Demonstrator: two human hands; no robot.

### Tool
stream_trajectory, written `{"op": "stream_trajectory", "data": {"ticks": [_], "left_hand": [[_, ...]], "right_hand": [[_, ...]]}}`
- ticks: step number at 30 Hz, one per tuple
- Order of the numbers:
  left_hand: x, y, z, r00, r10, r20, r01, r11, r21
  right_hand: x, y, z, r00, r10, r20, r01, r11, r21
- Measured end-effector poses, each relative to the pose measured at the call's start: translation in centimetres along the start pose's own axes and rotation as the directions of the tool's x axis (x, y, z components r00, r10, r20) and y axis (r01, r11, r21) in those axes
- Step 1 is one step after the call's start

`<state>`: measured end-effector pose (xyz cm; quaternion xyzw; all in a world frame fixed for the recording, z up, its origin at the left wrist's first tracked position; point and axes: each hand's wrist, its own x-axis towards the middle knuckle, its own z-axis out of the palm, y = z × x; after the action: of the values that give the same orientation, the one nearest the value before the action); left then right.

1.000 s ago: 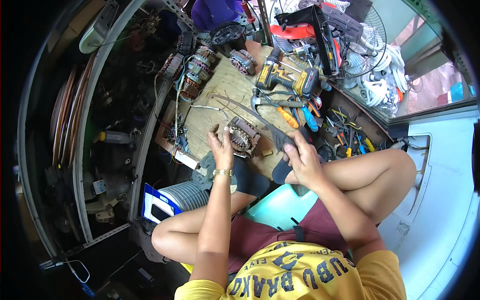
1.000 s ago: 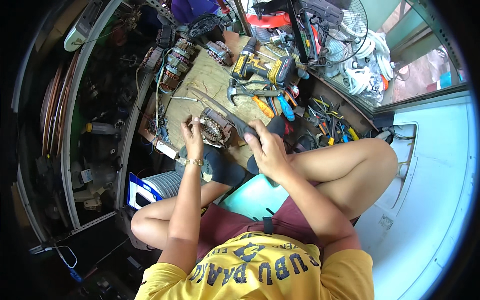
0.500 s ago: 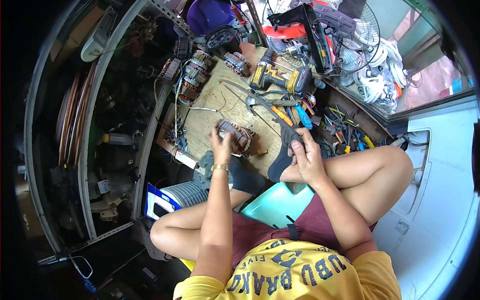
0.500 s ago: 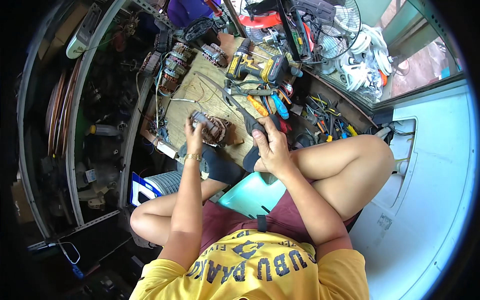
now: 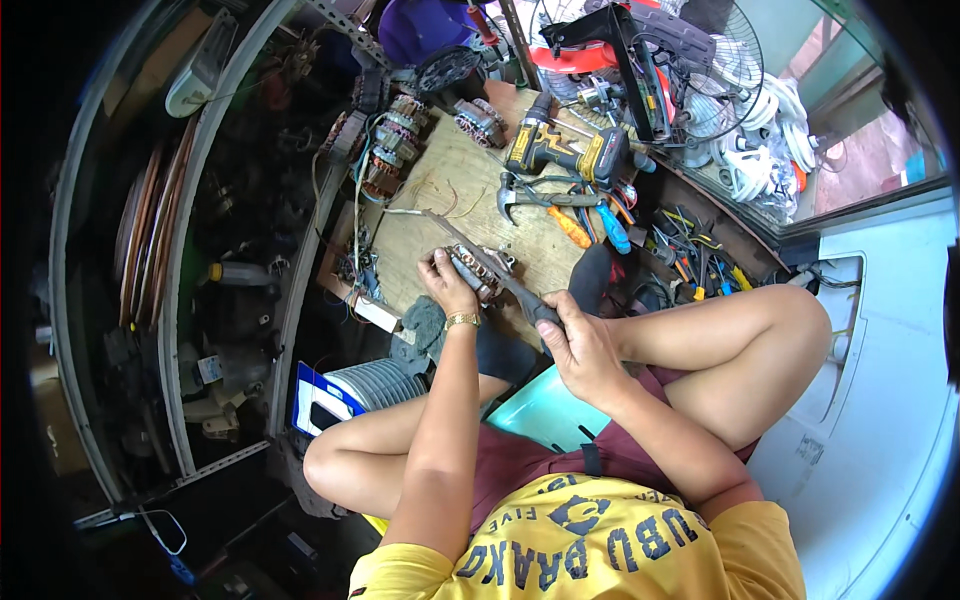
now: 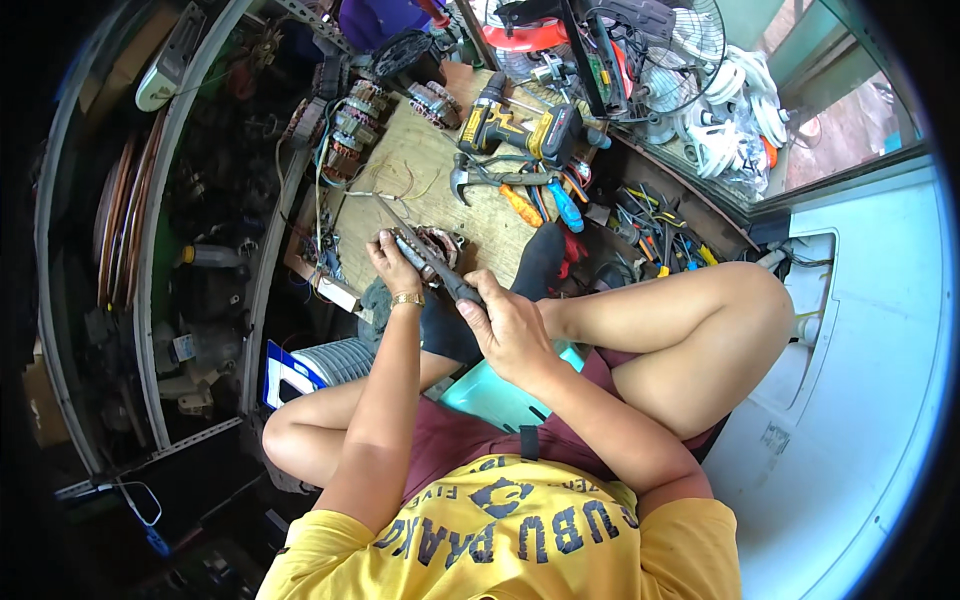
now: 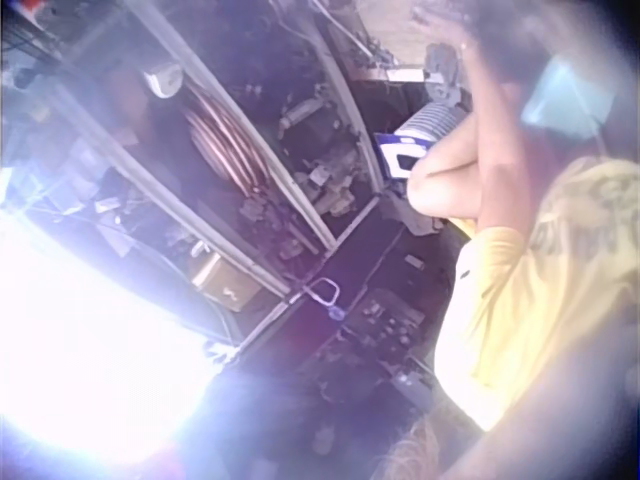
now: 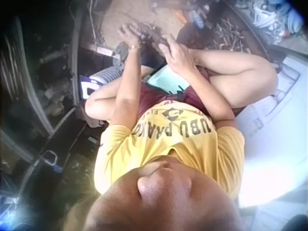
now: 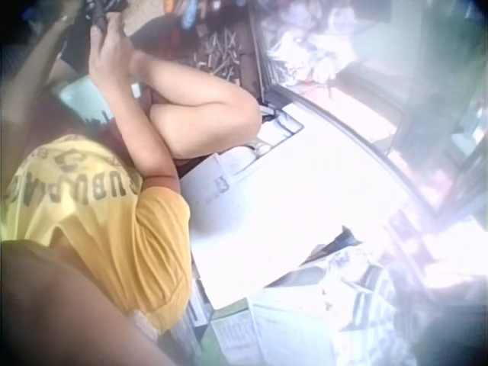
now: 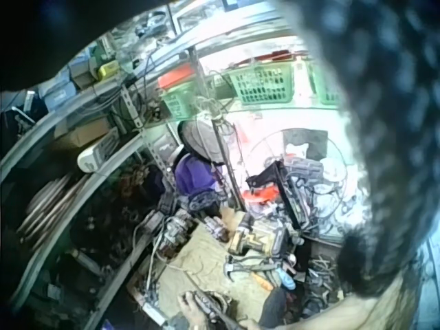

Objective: The person scrapes residue from a motor armature using a thin metal tool and then uses a hacksaw to cut through components on the armature while holding it by hand on a wooden surface.

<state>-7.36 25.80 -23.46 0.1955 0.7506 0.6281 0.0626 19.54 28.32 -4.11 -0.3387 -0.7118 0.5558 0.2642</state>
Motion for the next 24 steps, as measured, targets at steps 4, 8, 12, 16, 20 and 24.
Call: {"op": "stream_trajectory", "data": {"ticks": [4, 8, 12, 16, 20, 24], "left_hand": [[-0.6, 0.6, 0.7, 0.996, 0.080, -0.034, -0.079, 0.996, 0.036], [-0.4, 1.1, -0.1, 0.996, 0.083, -0.016, -0.083, 0.996, 0.033], [-0.9, 2.4, 0.3, 0.992, 0.121, 0.033, -0.126, 0.968, 0.218], [-0.1, 3.4, -1.3, 0.983, 0.137, 0.118, -0.169, 0.932, 0.321], [0.1, 4.4, -1.5, 0.975, 0.147, 0.168, -0.204, 0.893, 0.400], [0.6, 5.2, -1.6, 0.970, 0.088, 0.227, -0.178, 0.892, 0.415]], "right_hand": [[-0.5, -0.2, 1.1, 0.999, -0.030, -0.042, 0.029, 0.999, -0.025], [-1.0, -1.1, 2.1, 1.000, 0.019, 0.011, -0.019, 1.000, -0.017], [-1.4, -0.6, 2.8, 0.999, 0.032, 0.016, -0.031, 0.998, -0.062], [-0.9, 0.2, 4.7, 0.994, -0.110, -0.011, 0.108, 0.988, -0.112], [-0.6, 0.1, 5.0, 0.966, -0.254, -0.039, 0.232, 0.927, -0.294], [-0.6, -0.3, 4.4, 0.986, -0.163, 0.046, 0.167, 0.890, -0.424]]}}
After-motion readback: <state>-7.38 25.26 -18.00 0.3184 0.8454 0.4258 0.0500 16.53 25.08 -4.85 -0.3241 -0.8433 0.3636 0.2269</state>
